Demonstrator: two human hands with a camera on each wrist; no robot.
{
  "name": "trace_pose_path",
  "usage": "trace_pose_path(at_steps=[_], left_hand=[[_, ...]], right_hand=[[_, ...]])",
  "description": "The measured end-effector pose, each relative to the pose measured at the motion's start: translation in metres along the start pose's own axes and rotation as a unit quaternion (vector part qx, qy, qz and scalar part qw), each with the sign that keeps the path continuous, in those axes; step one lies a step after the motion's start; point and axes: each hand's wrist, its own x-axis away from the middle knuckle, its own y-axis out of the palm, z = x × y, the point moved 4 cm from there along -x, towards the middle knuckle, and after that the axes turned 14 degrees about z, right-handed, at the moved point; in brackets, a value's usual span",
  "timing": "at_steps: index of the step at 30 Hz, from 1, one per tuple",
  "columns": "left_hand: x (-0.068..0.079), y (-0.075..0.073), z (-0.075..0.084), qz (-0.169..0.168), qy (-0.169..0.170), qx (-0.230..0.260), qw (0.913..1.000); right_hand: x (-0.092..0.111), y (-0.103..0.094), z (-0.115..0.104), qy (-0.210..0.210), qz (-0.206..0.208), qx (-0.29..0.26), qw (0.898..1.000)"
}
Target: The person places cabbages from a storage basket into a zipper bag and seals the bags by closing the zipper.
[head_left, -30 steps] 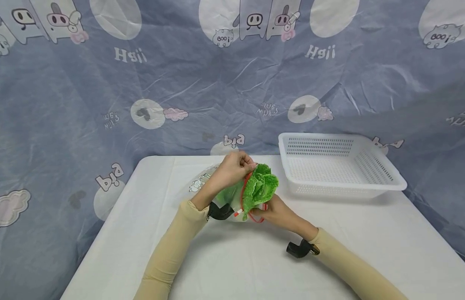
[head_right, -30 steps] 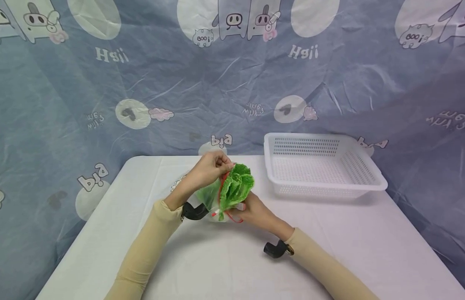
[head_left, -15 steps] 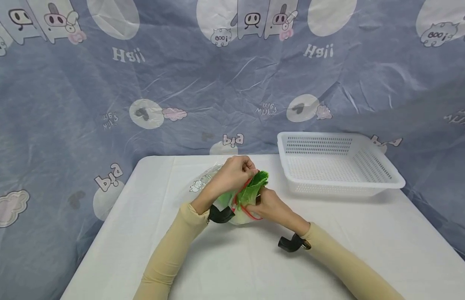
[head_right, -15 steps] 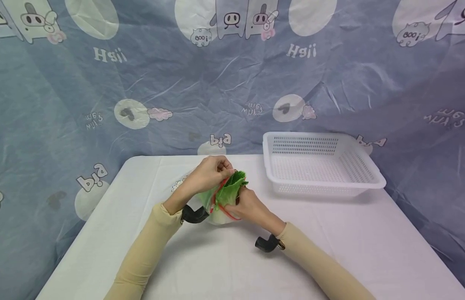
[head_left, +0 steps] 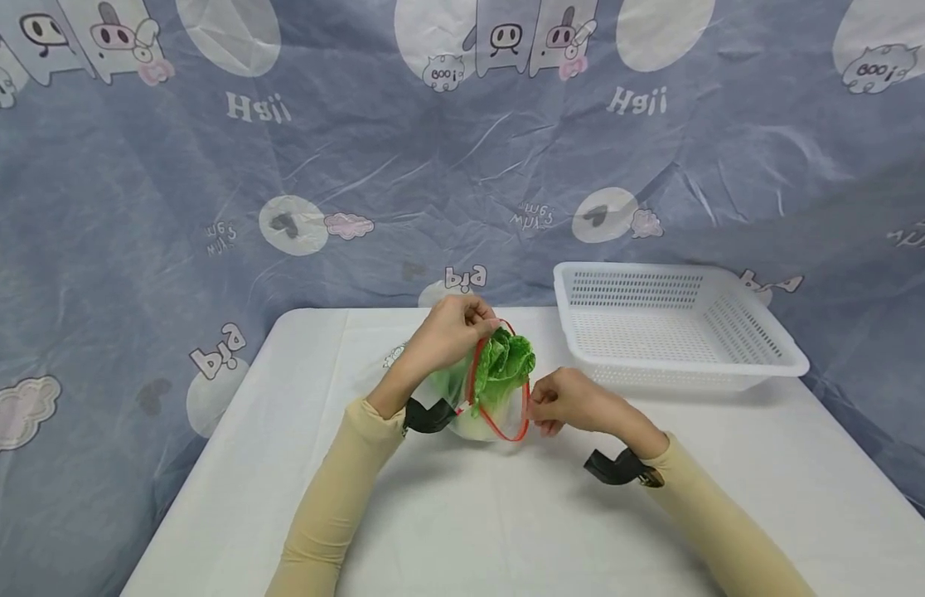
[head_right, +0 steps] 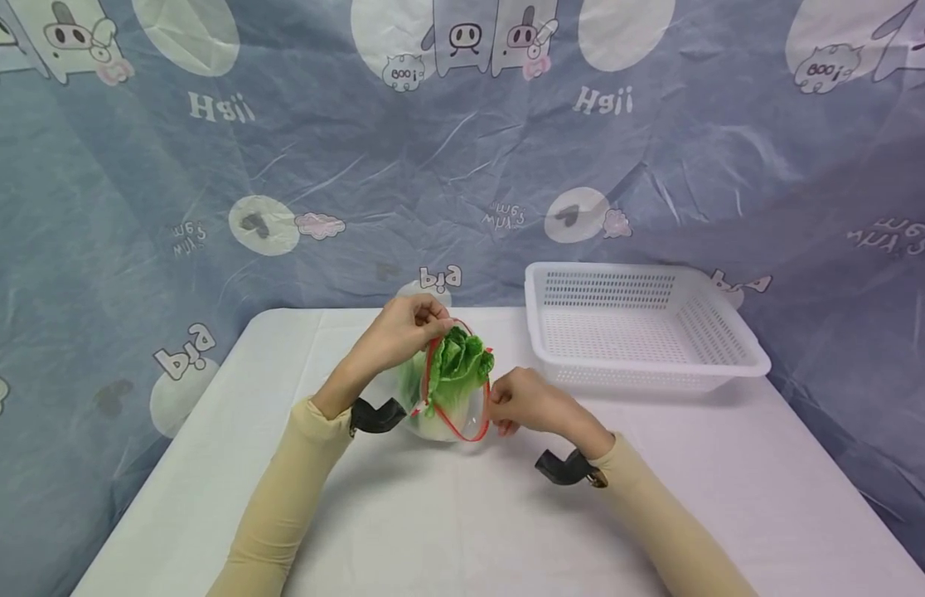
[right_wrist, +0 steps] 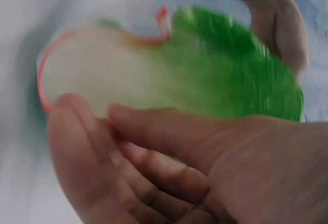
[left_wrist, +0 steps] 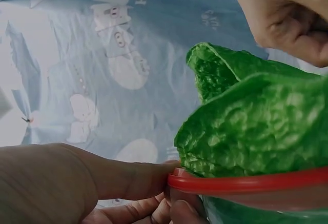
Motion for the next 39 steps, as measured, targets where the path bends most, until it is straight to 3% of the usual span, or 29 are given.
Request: trace_pose_path(at_steps=[3, 7, 10, 16, 20, 23, 26, 28, 31, 35, 39], left_hand=[[0.0, -0.001, 0.001, -0.005, 0.005, 0.007, 1.0], [0.001, -0.001, 0.003, -0.022, 0.012, 0.009, 0.9996], [0.002, -0.003, 0.003, -0.022, 0.006, 0.009, 0.9997], [0.001, -0.004, 0.001, -0.018, -0.007, 0.01, 0.9998], [0.0, -0.005, 0.0, -0.013, -0.015, 0.017, 0.9997], [-0.001, -0.009, 0.0, 0.011, -0.018, 0.032, 0.9993], [-0.003, -0.016, 0.001, 0.05, -0.014, 0.064, 0.9966], [-0.004, -0.022, 0.002, 0.076, -0.011, 0.092, 0.9928], [-0.004, -0.028, 0.002, 0.093, -0.011, 0.148, 0.9845], [-0.005, -0.032, 0.001, 0.082, -0.017, 0.21, 0.974], [-0.006, -0.034, -0.001, 0.072, -0.022, 0.247, 0.966]], right_hand=[[-0.006, -0.015, 0.007, -0.01, 0.061, -0.015, 0.998], [-0.016, -0.025, 0.01, -0.093, 0.146, -0.031, 0.984], [-0.02, -0.027, 0.01, -0.14, 0.172, -0.019, 0.975], [-0.021, -0.026, 0.012, -0.183, 0.213, -0.003, 0.96], [-0.022, -0.026, 0.013, -0.228, 0.236, -0.008, 0.945], [-0.02, -0.027, 0.009, -0.252, 0.236, -0.043, 0.938], [-0.015, -0.033, 0.001, -0.256, 0.212, -0.11, 0.937], [-0.01, -0.038, -0.004, -0.253, 0.189, -0.153, 0.936], [-0.005, -0.045, -0.007, -0.269, 0.163, -0.198, 0.929], [0.006, -0.048, -0.021, -0.31, 0.153, -0.253, 0.903], [0.012, -0.047, -0.033, -0.319, 0.201, -0.301, 0.876]])
